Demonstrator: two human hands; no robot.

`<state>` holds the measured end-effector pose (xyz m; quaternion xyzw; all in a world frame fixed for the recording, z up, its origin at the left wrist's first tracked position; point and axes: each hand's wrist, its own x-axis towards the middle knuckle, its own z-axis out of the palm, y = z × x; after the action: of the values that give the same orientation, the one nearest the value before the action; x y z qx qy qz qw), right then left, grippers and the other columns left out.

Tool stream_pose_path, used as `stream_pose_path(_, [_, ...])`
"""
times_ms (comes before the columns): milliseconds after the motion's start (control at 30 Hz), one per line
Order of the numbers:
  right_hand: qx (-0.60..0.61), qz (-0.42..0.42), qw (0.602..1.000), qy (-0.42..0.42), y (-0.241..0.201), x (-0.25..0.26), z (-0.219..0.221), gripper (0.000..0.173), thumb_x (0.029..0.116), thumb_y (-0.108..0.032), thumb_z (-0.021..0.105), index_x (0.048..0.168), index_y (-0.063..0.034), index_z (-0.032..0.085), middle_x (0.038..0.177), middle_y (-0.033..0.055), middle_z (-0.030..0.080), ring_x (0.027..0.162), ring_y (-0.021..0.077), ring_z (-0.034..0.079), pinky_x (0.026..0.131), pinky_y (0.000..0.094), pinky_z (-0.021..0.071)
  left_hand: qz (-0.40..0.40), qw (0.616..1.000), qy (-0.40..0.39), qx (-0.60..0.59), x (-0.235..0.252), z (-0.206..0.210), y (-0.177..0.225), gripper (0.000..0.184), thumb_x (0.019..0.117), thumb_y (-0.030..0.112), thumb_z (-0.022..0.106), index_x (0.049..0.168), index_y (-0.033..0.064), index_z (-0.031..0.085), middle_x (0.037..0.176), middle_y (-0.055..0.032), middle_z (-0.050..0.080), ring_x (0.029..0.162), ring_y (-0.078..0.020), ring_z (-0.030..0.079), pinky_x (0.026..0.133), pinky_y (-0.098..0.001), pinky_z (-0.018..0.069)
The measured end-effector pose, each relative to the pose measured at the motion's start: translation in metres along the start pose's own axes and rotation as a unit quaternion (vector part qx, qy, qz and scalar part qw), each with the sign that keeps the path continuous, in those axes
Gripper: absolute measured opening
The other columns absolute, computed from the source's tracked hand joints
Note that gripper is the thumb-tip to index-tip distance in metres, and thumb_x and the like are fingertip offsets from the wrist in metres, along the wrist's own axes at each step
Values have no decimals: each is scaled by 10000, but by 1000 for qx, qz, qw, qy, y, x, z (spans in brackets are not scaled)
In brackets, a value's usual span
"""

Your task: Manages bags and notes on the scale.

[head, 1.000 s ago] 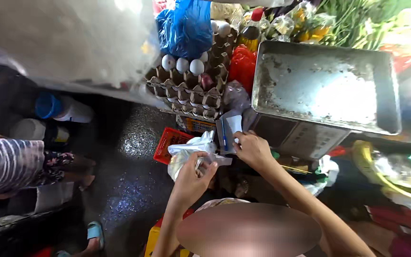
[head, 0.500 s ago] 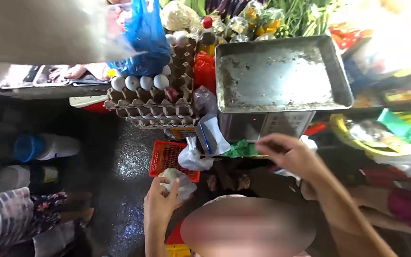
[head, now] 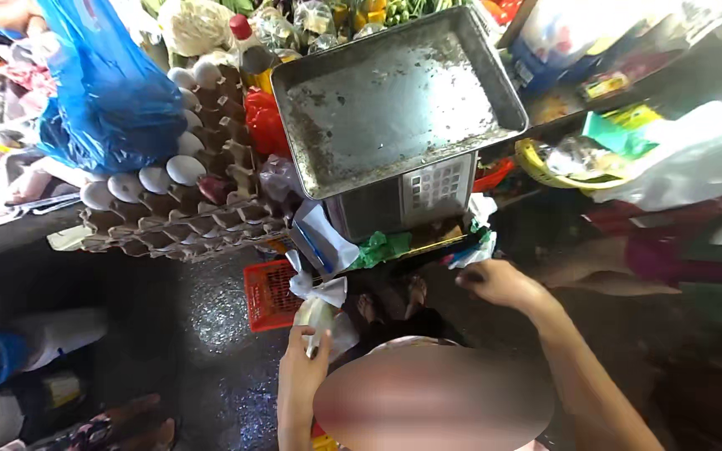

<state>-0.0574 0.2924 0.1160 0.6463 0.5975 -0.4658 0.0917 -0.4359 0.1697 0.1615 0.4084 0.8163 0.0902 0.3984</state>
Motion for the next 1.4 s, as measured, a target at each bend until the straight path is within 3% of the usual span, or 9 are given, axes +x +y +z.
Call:
stream_pose_path(200, [25, -27, 998, 53, -11, 1, 28, 390, 1009, -402, 629, 1228, -88, 702, 1075, 149, 731, 1022, 329, 702, 939, 598, 533, 33, 994, 92, 44, 5, 4, 11, 552, 909, 327, 770, 1320, 7, 586, 1332, -311, 540, 1113, -434, 633, 917, -578, 543])
stream_pose_path(333, [58, -258, 944, 197, -75, 0, 36, 280, 994, -359, 635, 1099, -139, 771, 1024, 69, 763, 969, 230, 728, 870, 491, 592, 128, 977, 166, -45, 38, -6, 14, 458, 972, 270, 663, 1316, -21, 584, 1250, -215, 642, 1174, -322, 626, 988, -505, 520])
stream_pose_path(433, [-45, -208, 942, 261, -143, 4, 38, 358, 1017, -378, 605, 1197, -95, 729, 1152, 167, 727, 1117, 373, 681, 885, 544, 568, 102, 974, 162, -120, 65, -11, 33, 482, 977, 280, 649, 1351, -13, 573, 1307, -204, 623, 1237, -285, 594, 1053, -466, 483])
stream_pose_path(600, [-163, -73, 969, 170, -184, 21, 50, 670, 1028, -581, 482, 1406, -34, 565, 1145, 243, 707, 1079, 444, 684, 860, 604, 543, 9, 986, 153, -60, 98, -15, 69, 492, 898, 347, 759, 1300, 80, 662, 1323, -181, 634, 1216, -347, 615, 1015, -568, 494])
stream_pose_path(900, [-114, -170, 950, 236, -177, 32, 71, 373, 1057, -205, 449, 1357, -73, 628, 997, 217, 740, 939, 423, 730, 778, 579, 571, 51, 986, 149, -60, 127, -5, 83, 569, 780, 404, 873, 1189, 54, 688, 1272, -212, 619, 1160, -397, 610, 930, -630, 504])
stream_pose_path(1067, [-182, -136, 958, 176, -168, 18, 60, 616, 993, -556, 505, 1403, -106, 604, 1289, 220, 659, 1148, 433, 657, 876, 634, 542, 77, 978, 129, -147, 143, 2, 62, 373, 808, 260, 848, 1091, 42, 737, 1197, -172, 656, 1123, -315, 634, 968, -531, 522])
stream_pose_path(1133, [-213, -161, 939, 215, -150, 21, 59, 548, 936, -499, 550, 1336, -144, 673, 1355, 215, 629, 1192, 454, 630, 842, 640, 552, 82, 974, 118, -177, 142, -5, 61, 363, 829, 243, 837, 1096, 25, 722, 1163, -165, 670, 1108, -291, 638, 977, -506, 517])
stream_pose_path(1233, [-207, -154, 957, 134, -150, 29, 53, 380, 1046, -254, 508, 1386, -134, 628, 1346, 208, 635, 1187, 433, 643, 902, 628, 542, 110, 960, 98, -240, 141, -3, 58, 328, 860, 210, 813, 1090, 5, 699, 1026, -157, 708, 966, -256, 681, 891, -477, 551])
stream_pose_path(1400, [25, -230, 966, 111, -171, 50, 63, 400, 1055, -215, 474, 1358, 3, 616, 1232, 227, 691, 1182, 350, 659, 1051, 541, 493, 128, 916, 37, -379, 141, -4, 52, 341, 941, 86, 713, 1243, -40, 619, 1052, -149, 724, 937, -179, 706, 871, -374, 586])
